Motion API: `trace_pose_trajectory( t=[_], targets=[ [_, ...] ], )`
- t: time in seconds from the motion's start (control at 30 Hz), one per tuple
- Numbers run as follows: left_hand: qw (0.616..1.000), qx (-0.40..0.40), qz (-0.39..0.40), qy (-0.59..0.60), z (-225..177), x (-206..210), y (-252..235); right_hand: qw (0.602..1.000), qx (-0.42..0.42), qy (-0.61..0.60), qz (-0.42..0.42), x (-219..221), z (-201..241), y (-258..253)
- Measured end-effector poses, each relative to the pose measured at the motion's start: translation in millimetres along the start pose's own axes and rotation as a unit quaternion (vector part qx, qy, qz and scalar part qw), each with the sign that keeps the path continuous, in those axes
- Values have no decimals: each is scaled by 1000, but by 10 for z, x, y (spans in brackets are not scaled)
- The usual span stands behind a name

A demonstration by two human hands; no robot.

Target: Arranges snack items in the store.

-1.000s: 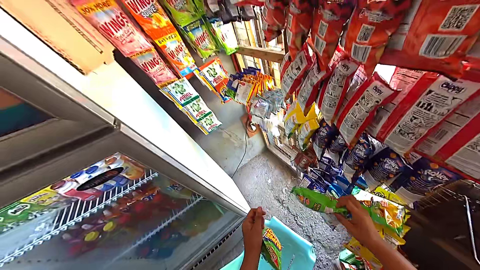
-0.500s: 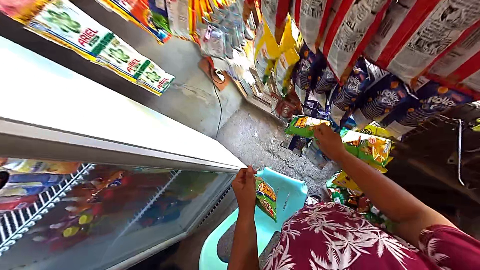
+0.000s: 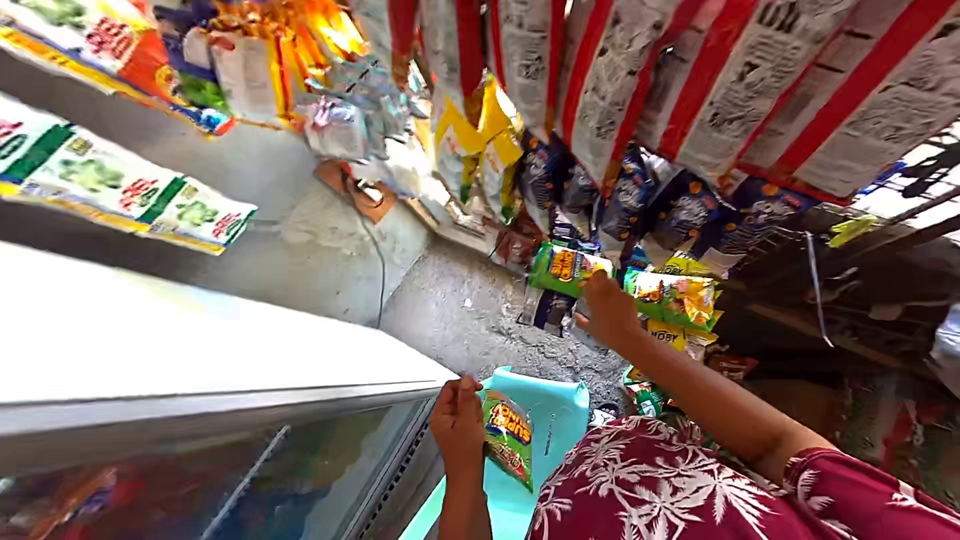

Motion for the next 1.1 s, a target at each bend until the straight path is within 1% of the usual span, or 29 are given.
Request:
trace_pose_trajectory(
  t=[0.07,0.1,0.13,0.2,0.23,0.27,0.3,0.37,0.47,0.53,0.6,0.67,0.7,0.73,0.77,0.8,0.83,0.87,0.9,0.93,0.97,1.0,1.03,1.1],
  targets=[
    [1000,-9,-2,14,-55,72,-6,995,-55,-57,55,-17,16,218],
    [1000,-10,-2,21,-75,114,-18,986,-91,-107,95,5,14,341],
    [1000,-11,-3,25,-94,160,-40,969,-125,-161,143,35,20,468],
    [1000,-16,-6,14,-134,261,-97,919,-190,-256,232,108,72,743],
    [1000,-16,-8,1,-159,326,-132,900,-208,-283,261,137,114,871],
    [1000,-14,-3,-21,-189,404,-169,890,-215,-296,272,159,161,974],
    [998,-7,14,-54,-232,490,-195,890,-209,-300,272,176,210,1051],
    [986,24,82,-144,-344,695,-208,901,-167,-311,254,197,289,1132],
    [939,116,187,-265,-447,1079,-142,905,-110,-368,182,225,291,1171],
    [904,193,238,-297,-476,1307,-60,899,-115,-407,115,308,197,1189],
    [880,281,258,-282,-480,1441,-10,894,-122,-427,64,379,76,1197],
    [876,328,269,-232,-469,1451,19,889,-66,-450,55,359,-16,1172],
    [879,342,263,-202,-431,1404,40,876,-26,-478,64,341,-46,1142],
    [888,351,238,-175,-370,1318,73,853,6,-517,76,338,-83,1100],
    [904,346,198,-153,-286,1198,121,828,31,-554,88,332,-113,1061],
    [924,321,157,-134,-179,1065,180,807,51,-582,90,316,-132,1030],
    [946,276,123,-117,-54,942,240,789,64,-605,86,296,-147,1000],
    [967,211,106,-99,71,853,286,774,73,-625,74,283,-163,963],
    [983,130,104,-80,189,809,313,763,79,-638,62,263,-177,916],
    [990,45,115,-67,281,799,319,755,81,-649,51,243,-188,860],
    [989,-26,133,-54,345,820,300,745,81,-661,41,218,-191,797],
    [985,-76,148,-39,382,867,259,732,81,-676,30,197,-192,725],
    [981,-109,161,-26,395,928,204,715,82,-694,19,186,-195,645],
    [974,-142,178,-1,372,1057,60,679,96,-728,3,171,-189,487]
  ],
)
Point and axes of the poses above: each hand's wrist, its own y-axis away from the middle knuckle, its own x-axis out of the palm, z = x × y, the point moved 2 cm from there along -y, towards the middle knuckle, and after that the axes turned 3 degrees about -y, right-handed, at the moved point
